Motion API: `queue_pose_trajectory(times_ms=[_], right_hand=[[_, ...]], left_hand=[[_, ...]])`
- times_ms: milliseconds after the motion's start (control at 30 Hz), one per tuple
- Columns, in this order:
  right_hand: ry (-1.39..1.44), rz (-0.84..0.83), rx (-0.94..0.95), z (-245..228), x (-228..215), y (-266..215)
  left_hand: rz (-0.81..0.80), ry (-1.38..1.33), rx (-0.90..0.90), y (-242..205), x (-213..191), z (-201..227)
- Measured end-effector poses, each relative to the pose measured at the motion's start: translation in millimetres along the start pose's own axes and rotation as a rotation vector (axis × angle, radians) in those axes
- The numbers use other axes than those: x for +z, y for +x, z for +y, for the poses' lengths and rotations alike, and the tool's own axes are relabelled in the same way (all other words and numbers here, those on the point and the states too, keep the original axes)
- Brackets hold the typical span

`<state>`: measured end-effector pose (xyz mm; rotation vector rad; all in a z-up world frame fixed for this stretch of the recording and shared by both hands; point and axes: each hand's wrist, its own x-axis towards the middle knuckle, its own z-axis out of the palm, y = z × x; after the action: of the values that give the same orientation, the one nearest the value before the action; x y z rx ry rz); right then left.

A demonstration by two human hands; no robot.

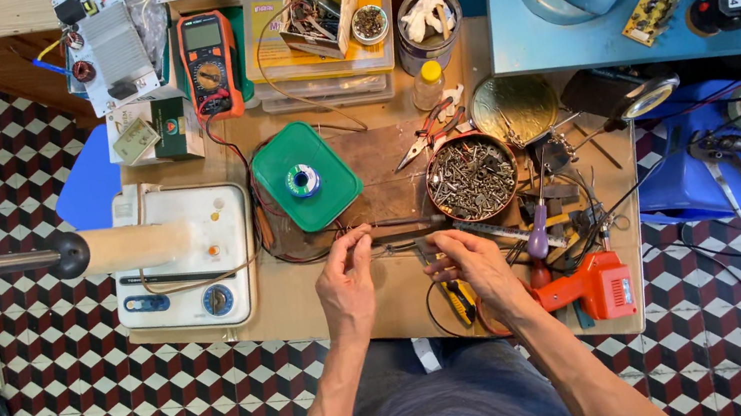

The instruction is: The person works on a sewing machine motor, using a screwdriver to remove and reinsert a screw, and handling a small metal part. The person repeatedly picks up and places the motor and screwdriver on the workbench.

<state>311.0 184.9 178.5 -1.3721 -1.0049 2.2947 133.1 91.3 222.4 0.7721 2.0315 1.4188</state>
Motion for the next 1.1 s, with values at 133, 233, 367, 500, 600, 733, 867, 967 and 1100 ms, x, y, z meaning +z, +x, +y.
queue_pose_trajectory(times_ms=[133,233,367,500,600,733,867,967,1100], right_hand=[[-0.122,-0.023,-0.032,-3,19,21],[-0.171,-0.034,0.022,7,20,29],[-0.097,0.026,0.138,31,4,32],[-0.126,0.174,0.144,45,-31,32],[-0.252,0.373,0.071,41,-56,25],[-0.251,0.703,0.018,24,-74,24],[-0.102,0.725,-0.075,20,-76,42],[-0.054,0.684,-0.065,21,-76,57],[-0.115,0.677,-0.056,20,-78,61]], left_hand=[[-0.04,0.6,0.244,11,-11,4],[-0.106,0.087,-0.28,34,-5,-13],[-0.151,-0.215,-0.386,56,21,-36],[-0.2,0.345,0.097,84,45,-38],[-0.225,0.541,0.463,107,55,-28],[-0.427,0.536,0.38,109,77,-13],[-0.605,0.538,0.467,100,138,-21],[-0.689,0.651,0.411,114,170,-37],[-0.748,0.777,0.35,114,170,-46]])
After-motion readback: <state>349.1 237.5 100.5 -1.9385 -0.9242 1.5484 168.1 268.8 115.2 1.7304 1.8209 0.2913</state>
